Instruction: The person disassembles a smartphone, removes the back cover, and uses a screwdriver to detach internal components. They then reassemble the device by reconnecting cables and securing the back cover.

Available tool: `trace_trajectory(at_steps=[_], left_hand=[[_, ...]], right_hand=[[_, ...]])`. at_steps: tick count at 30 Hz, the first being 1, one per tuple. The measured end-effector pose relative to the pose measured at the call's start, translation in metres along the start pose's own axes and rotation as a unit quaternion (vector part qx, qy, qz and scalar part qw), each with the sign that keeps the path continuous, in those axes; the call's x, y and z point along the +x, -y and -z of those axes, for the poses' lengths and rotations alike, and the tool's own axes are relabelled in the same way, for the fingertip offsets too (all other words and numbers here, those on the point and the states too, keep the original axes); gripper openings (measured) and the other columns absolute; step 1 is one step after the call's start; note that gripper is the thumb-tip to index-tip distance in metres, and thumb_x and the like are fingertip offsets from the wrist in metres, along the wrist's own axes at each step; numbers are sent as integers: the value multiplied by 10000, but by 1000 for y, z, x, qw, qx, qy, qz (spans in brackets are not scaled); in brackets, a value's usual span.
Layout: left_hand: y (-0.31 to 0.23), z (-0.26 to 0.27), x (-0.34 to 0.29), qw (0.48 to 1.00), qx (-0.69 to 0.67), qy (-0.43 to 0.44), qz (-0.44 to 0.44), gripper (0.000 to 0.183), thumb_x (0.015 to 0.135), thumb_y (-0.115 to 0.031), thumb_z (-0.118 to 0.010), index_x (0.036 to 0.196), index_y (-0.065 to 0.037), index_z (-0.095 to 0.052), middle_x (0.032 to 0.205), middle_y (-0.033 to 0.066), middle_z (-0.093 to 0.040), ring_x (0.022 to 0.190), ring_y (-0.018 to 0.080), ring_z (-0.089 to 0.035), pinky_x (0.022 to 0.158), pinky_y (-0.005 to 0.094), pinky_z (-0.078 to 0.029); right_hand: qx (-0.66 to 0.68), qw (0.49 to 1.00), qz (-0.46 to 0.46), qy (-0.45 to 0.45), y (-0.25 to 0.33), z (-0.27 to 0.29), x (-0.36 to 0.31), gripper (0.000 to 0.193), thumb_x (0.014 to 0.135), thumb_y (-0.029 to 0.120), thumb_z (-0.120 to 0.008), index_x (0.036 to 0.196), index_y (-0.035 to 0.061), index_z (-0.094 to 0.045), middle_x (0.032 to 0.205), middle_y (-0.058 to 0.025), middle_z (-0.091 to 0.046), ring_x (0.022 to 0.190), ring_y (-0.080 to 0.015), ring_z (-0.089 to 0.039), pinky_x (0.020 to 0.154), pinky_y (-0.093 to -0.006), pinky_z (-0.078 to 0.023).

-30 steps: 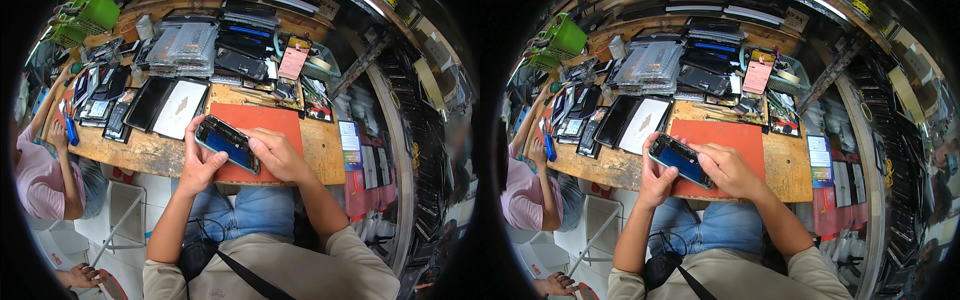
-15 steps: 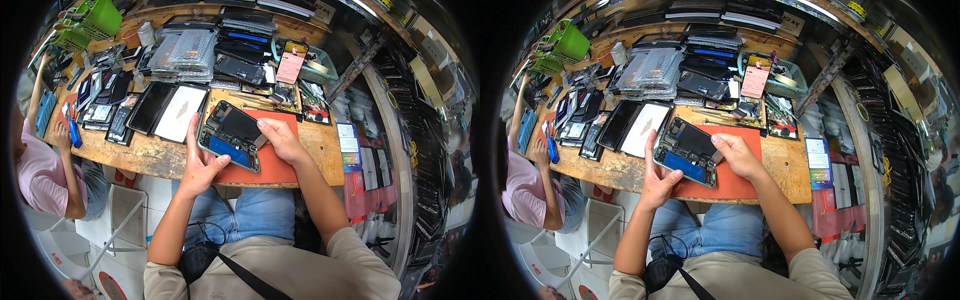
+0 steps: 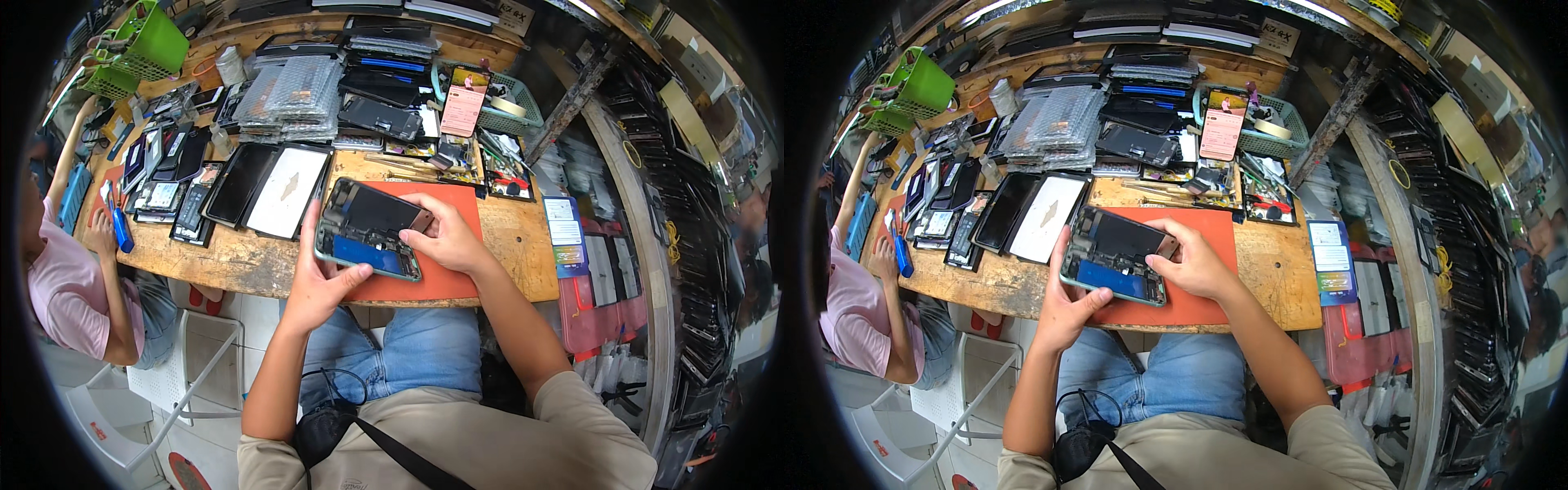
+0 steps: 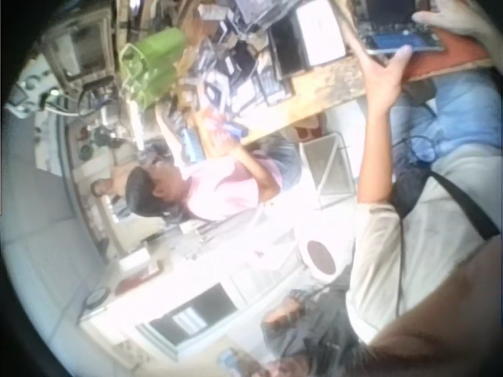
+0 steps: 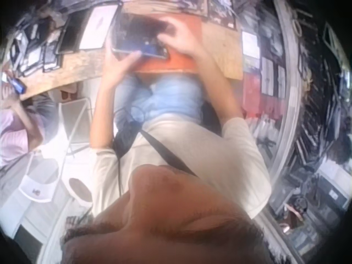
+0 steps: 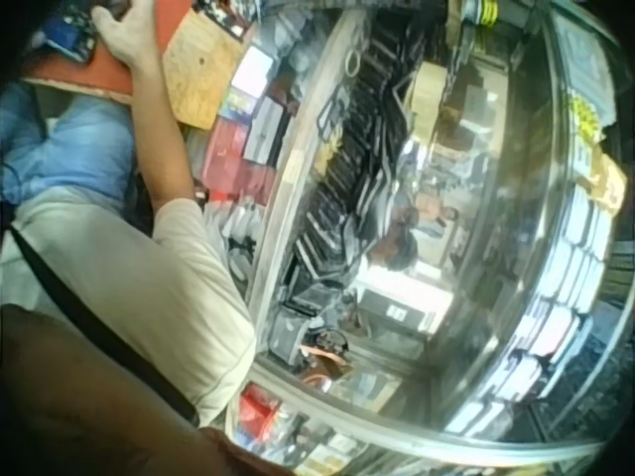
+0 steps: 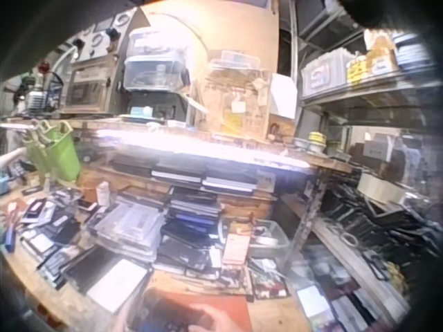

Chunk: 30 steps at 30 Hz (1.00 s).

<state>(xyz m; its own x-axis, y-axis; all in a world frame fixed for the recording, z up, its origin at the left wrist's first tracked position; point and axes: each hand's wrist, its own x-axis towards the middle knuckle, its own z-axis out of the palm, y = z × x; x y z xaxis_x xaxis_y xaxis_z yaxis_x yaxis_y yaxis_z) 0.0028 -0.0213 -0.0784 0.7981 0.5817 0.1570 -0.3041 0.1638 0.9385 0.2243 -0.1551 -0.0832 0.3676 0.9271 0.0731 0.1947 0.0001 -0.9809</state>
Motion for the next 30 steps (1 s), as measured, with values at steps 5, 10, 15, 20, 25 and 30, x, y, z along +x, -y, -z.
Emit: trace_trajectory(at_steps=[5,10,15,20,25,30], left_hand=[[-29,9,-32,969,210,-46,117,1129,800,-86,-960,1673,42,-256,1394,185,-655,1016,176,-688,782,301,-594],[-32,29,-50,924,351,-21,149,941,823,-4,-917,1608,70,-404,906,74,-709,626,76,-611,493,249,-480],[-60,32,-48,902,413,-91,91,777,830,-101,-925,1508,19,-566,809,75,-695,680,134,-671,654,291,-559],[-21,31,-15,934,323,-105,-114,493,1053,-53,-648,1534,-7,-551,1215,161,-691,1107,196,-672,943,340,-549],[5,42,0,962,256,-87,-48,459,1105,13,-510,1563,-2,-519,1221,101,-655,1099,143,-616,991,282,-492],[-2,37,-2,969,230,-83,-42,457,1101,8,-523,1558,2,-530,1149,63,-616,1037,114,-577,945,251,-475]], right_hand=[[51,998,7,19,7,-4,-4,445,1039,-35,-641,1474,0,-557,1085,-23,-675,991,-76,-647,898,-264,-552],[44,997,37,43,6,-6,-6,417,1045,-63,-580,1454,16,-564,1172,-82,-720,1098,-132,-705,966,-300,-570],[6,998,31,45,9,-7,-8,423,1046,-66,-565,1462,9,-554,1173,-114,-742,1112,-166,-722,977,-320,-572],[-9,998,43,45,9,-6,-6,431,1043,-53,-591,1468,16,-556,1115,-88,-739,1010,-149,-724,909,-313,-575],[-120,990,50,-48,7,-5,-19,419,994,-34,-687,1405,13,-617,973,-60,-696,800,-112,-639,733,-288,-541],[-277,932,57,-225,9,16,-79,179,976,13,-735,1153,-10,-740,863,-66,-676,743,-100,-633,655,-262,-504]])
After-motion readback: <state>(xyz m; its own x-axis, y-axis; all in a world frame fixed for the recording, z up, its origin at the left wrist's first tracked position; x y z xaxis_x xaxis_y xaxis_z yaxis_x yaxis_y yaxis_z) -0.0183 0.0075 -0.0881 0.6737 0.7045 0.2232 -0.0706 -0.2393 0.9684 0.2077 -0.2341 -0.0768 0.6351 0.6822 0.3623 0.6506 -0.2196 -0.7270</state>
